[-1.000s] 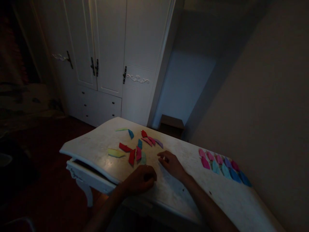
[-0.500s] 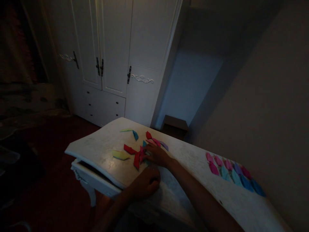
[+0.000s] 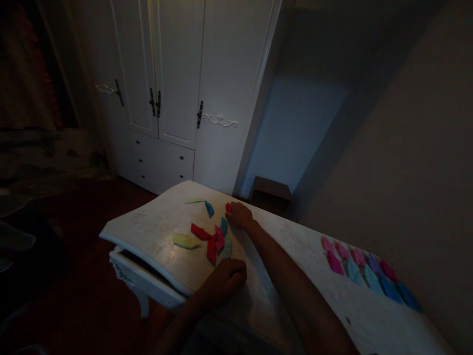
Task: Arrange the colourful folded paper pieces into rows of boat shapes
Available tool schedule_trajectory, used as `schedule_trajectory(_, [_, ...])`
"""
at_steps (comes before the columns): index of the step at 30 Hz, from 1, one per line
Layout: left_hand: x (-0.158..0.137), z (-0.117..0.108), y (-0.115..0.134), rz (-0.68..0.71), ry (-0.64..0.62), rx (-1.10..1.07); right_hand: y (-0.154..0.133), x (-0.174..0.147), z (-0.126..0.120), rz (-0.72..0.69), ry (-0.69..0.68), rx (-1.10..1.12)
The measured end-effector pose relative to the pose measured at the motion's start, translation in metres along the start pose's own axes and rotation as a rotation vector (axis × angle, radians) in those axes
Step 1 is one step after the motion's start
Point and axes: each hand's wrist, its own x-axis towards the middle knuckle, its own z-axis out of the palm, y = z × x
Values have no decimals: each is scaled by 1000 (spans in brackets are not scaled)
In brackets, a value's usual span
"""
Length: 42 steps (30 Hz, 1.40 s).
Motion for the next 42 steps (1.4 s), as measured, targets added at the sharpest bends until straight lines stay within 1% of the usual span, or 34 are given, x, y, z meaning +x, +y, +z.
schedule_trajectory(3, [2,-1,1,-32,10,-33,-3,4,5,17,24,2])
schedule_trajectory(6, [3,-1,1,-46,17,-61,-3,4,8,-1,77,22])
schedule_trajectory(10, [4,-2,1,-64,25,-79,0,-5,8,-27,168,68])
schedule_trajectory(12, [4,-3,1,-63,32,-88,4,-13,7,-69,229,121])
schedule_trajectory(15, [3,-3,3,-63,51,-77,14,-28,5,-146,321,213])
schedule_trajectory(18, [0,-2,6,-39,36,-1,29,-49,1,-191,379,276])
schedule_trajectory(21, [-3,1,8,12,2,126,48,-78,-5,-200,406,325])
schedule_trajectory(23, [-5,3,8,8,-1,195,63,-99,-10,-186,412,341])
schedule_trajectory(26, [-4,7,6,-37,8,248,88,-133,-15,-145,427,339])
schedule_trajectory(29, [2,15,9,-73,7,274,114,-164,-17,-61,436,342])
schedule_trajectory(31, [10,25,13,-68,-17,277,131,-181,-17,18,430,357])
schedule_trajectory(34, [24,47,20,-27,-79,263,153,-203,-17,118,429,354])
schedule_trajectory(38, [42,84,25,11,-153,249,177,-221,-23,238,418,201])
schedule_trajectory(40, [48,99,27,24,-166,271,184,-225,-27,330,368,81])
schedule_trajectory(42, [50,110,29,33,-175,324,186,-227,-29,423,295,-32])
